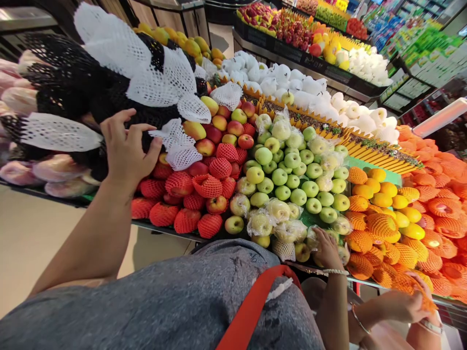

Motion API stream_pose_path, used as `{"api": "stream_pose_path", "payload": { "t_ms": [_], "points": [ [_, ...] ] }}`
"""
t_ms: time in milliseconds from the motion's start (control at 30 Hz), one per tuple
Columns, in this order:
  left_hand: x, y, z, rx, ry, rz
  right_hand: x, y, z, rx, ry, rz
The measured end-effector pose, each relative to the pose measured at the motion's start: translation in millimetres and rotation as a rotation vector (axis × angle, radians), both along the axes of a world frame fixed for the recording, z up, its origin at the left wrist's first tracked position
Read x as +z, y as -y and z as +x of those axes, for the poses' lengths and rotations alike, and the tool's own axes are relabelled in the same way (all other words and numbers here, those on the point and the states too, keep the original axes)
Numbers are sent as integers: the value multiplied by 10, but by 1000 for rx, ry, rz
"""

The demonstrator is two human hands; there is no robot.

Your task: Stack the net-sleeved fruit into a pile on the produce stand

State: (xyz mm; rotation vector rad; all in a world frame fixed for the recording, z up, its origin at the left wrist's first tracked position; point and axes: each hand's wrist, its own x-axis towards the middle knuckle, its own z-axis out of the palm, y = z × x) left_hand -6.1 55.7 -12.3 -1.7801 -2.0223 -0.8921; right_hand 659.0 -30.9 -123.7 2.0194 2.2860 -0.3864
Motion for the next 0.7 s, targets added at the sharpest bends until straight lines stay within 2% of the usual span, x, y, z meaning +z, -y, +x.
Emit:
{"api": "stream_pose_path", "payload": {
  "t_ms": [133,267,367,467,567,700],
  "points": [
    [-25,50,79,5,17,-29,235,-62,-117,-22,-65,13],
    [-24,60,218,-41,56,-61,434,-199,-523,91,-327,-5],
    [-19,54,302,-42,76,-69,409,-217,-920,137,-393,-42],
    [-21,57,340,-49,69,-51,317,-172,-1166,158,-381,42],
    [-23,89,328,-68,67,-41,276,-168,-1115,103,-450,131],
    [-32,157,278,-58,83,-49,250,-362,-731,-181,-500,359]
  ]
}}
